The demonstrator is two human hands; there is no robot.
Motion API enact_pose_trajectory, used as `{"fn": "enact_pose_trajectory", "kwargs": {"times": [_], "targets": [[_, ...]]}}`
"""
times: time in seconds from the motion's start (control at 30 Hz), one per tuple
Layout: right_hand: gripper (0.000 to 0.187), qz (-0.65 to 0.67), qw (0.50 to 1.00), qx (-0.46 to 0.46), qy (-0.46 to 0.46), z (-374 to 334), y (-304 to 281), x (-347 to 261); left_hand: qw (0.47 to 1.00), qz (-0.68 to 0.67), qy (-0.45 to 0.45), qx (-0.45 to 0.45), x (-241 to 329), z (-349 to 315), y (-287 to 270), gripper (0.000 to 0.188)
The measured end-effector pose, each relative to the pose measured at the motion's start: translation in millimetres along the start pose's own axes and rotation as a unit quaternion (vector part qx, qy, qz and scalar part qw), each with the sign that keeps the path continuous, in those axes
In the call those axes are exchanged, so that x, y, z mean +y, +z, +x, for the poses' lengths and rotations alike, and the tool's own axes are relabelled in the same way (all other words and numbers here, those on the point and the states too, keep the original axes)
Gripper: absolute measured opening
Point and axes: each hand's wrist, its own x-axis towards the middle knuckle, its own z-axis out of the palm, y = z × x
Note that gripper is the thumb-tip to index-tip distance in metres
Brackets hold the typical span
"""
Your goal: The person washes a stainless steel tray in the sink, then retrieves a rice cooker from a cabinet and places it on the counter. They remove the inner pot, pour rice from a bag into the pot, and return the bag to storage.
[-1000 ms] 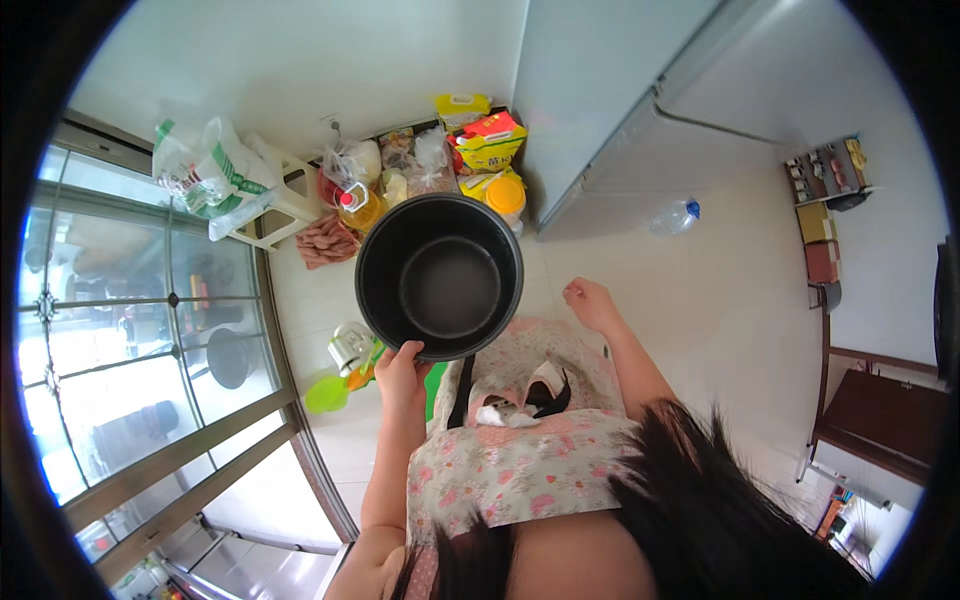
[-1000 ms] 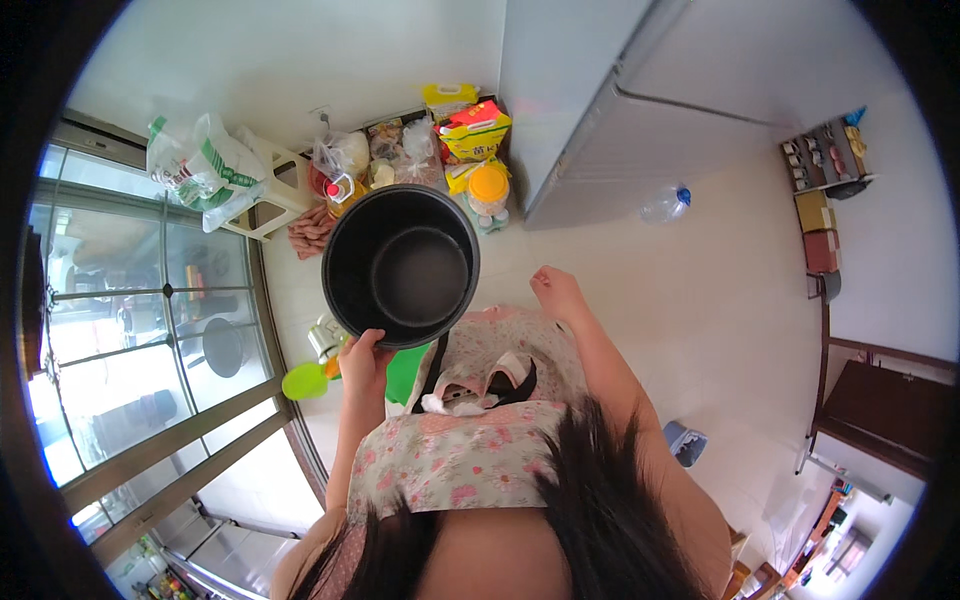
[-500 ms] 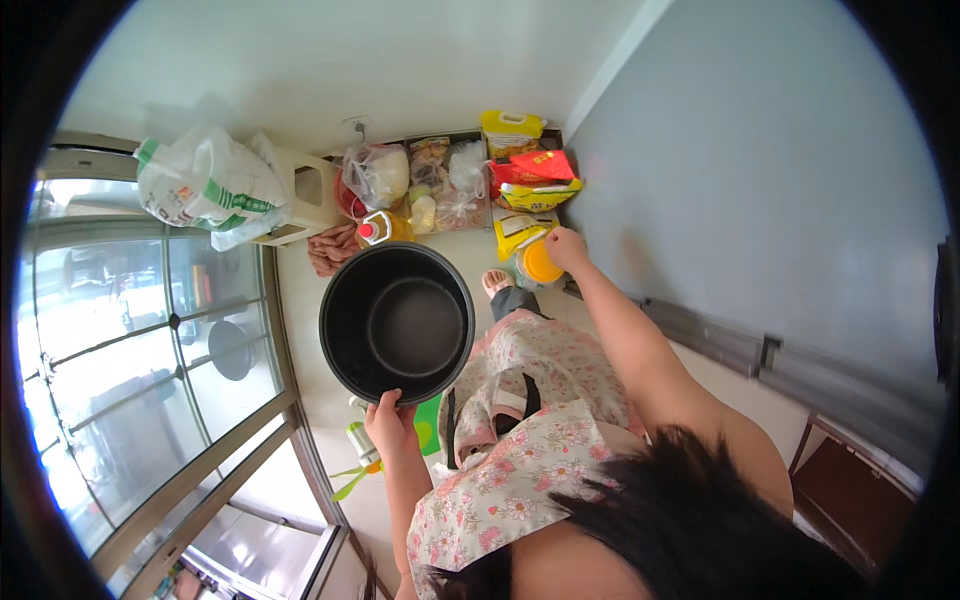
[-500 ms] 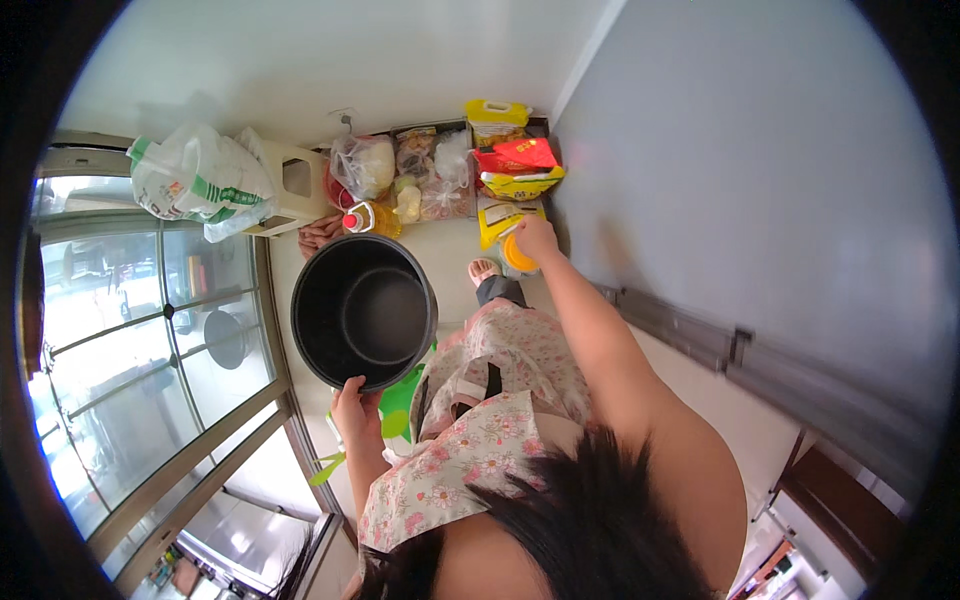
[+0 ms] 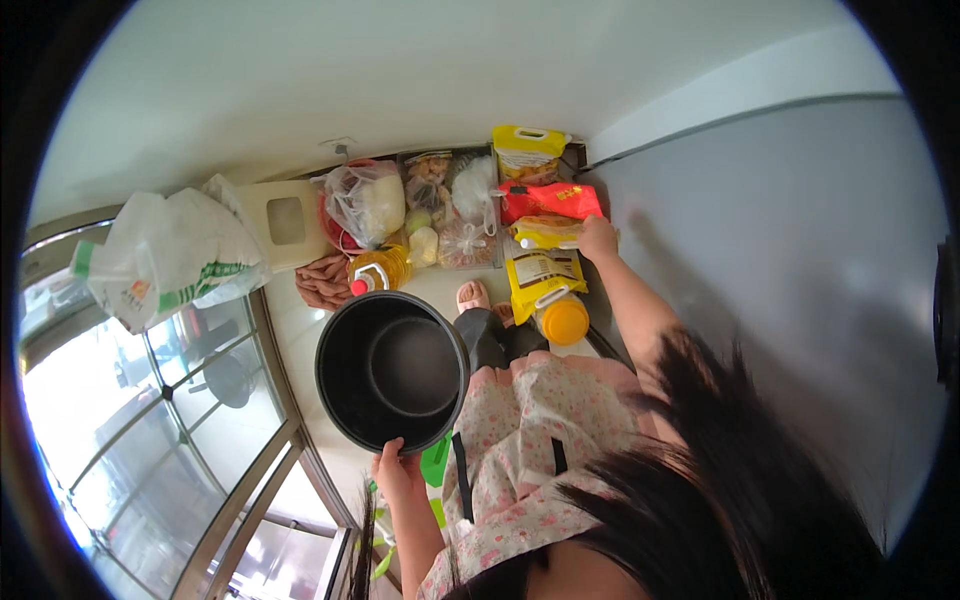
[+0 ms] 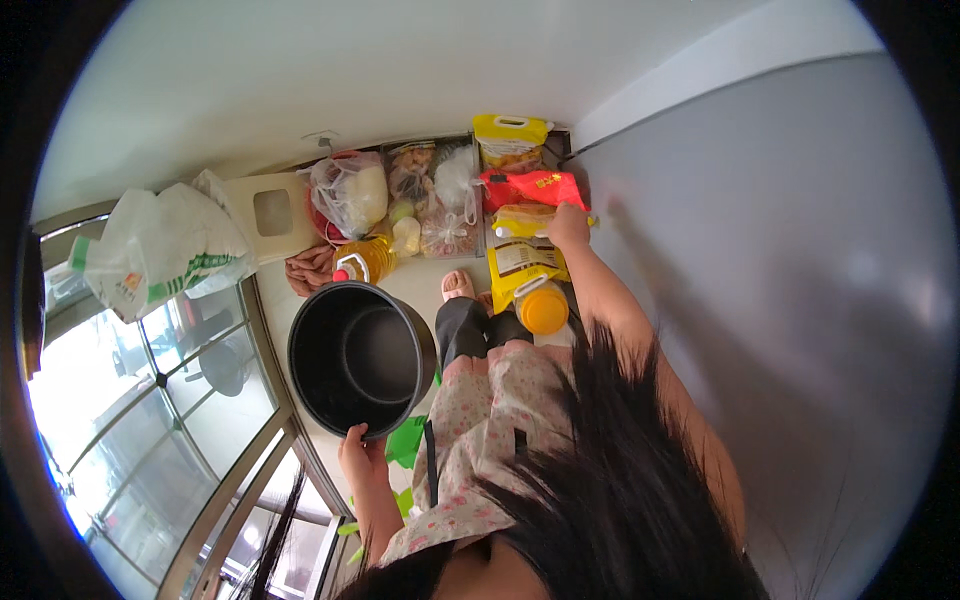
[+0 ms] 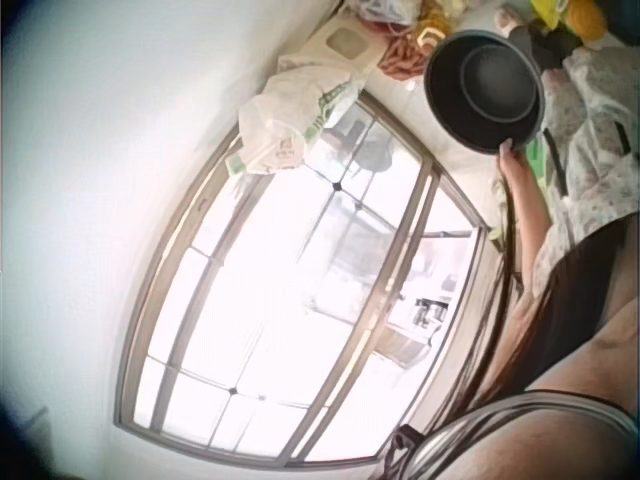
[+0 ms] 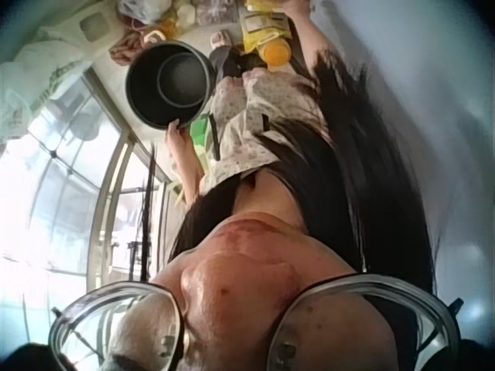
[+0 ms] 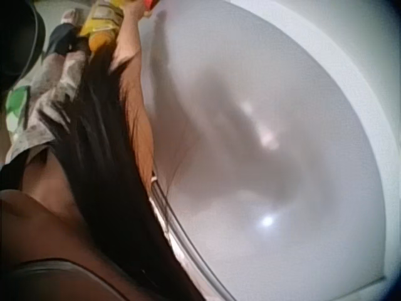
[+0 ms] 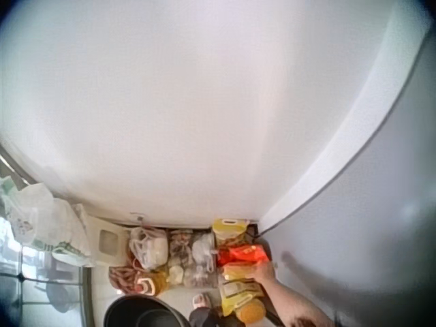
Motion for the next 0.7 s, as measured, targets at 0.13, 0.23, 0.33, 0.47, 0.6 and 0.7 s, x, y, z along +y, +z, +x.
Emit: {"fn": "enact_pose_trajectory", "kwargs": {"times": [0.13,0.23,0.33,0.47,0.6,0.7], "targets": [[0.037,-0.084,0.996,-0.020,0.016,39.3,15.1,-8.8,0.999,0.032,0.000,0.002,-6.9,34.3,29.3,0.021],[0.057,-0.164,0.986,-0.002,0.002,76.0,49.9,2.7,0.998,0.056,-0.005,0.014,-11.1,61.2,39.7,0.027],[0.077,-0.235,0.972,-0.012,-0.015,107.1,75.9,-4.8,0.992,0.123,-0.018,0.024,-14.2,67.5,53.8,0.024],[0.086,-0.293,0.955,-0.034,-0.043,124.8,92.2,-22.0,0.976,0.183,-0.069,0.094,-21.5,81.3,56.9,0.012],[0.082,-0.357,0.933,-0.003,-0.048,149.5,134.2,-3.4,0.979,0.098,-0.110,0.144,-27.3,92.0,60.8,0.009],[0.081,-0.384,0.919,-0.049,-0.072,177.3,154.9,21.7,0.983,0.101,-0.095,0.121,-29.1,99.6,51.8,0.010]]}}
